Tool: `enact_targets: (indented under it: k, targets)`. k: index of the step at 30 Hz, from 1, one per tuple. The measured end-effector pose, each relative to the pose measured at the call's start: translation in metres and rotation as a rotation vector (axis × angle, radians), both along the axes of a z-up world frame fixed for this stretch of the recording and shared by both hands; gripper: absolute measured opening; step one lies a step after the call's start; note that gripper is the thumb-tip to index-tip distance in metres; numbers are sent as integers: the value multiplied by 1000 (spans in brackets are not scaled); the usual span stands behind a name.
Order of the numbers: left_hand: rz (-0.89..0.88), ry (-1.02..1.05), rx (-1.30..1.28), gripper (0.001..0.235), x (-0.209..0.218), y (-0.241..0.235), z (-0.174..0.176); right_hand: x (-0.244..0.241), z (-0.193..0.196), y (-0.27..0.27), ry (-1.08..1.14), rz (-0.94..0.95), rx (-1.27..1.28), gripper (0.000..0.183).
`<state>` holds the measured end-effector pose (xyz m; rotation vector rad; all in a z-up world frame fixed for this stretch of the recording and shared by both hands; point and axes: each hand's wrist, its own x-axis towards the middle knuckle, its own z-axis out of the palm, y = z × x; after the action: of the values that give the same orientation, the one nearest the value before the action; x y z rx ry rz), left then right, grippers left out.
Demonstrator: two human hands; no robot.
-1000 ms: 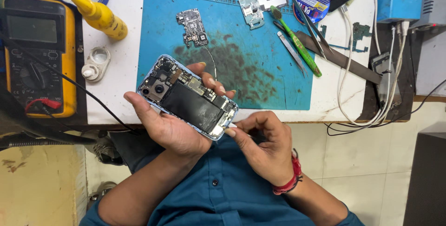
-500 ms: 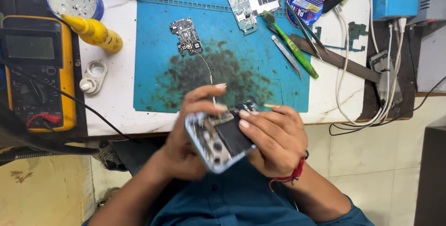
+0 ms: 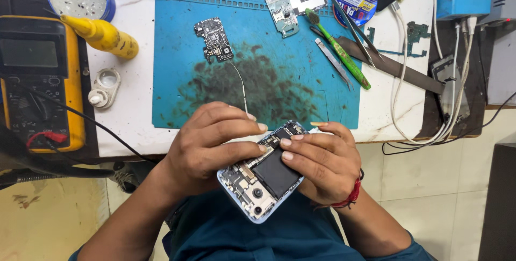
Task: The person repairs a disassembled smartphone by applying liquid from a yellow bottle to internal components, using tweezers to adjust parts, and using a green brush to clean the interior. The person also handles the motherboard and screen separately, using a screwdriver to work on the motherboard.
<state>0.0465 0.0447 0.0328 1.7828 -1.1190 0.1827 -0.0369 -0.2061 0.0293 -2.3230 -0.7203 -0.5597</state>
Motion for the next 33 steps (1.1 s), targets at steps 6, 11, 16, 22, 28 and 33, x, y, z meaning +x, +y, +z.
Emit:
enact_targets:
  k: [6, 11, 16, 22, 28, 33]
  targets:
    - [39, 464, -136, 21, 1, -11, -17, 16, 2, 1, 378, -44, 279, 31]
    - [63, 941, -339, 22, 17, -26, -32, 37, 1, -2, 632, -172, 580, 38]
    - [79, 1049, -399, 20, 38, -35, -38, 56, 9, -2, 548, -186, 578, 46]
    - [73, 1011, -436, 14, 59, -47, -31, 51, 2, 9, -122, -339, 90, 49]
    - [106, 925, -401, 10, 87, -62, -28, 46, -21, 23, -128, -164, 78, 38]
    - [200, 905, -301, 10, 108, -82, -33, 52, -27, 28, -12, -148, 117, 33]
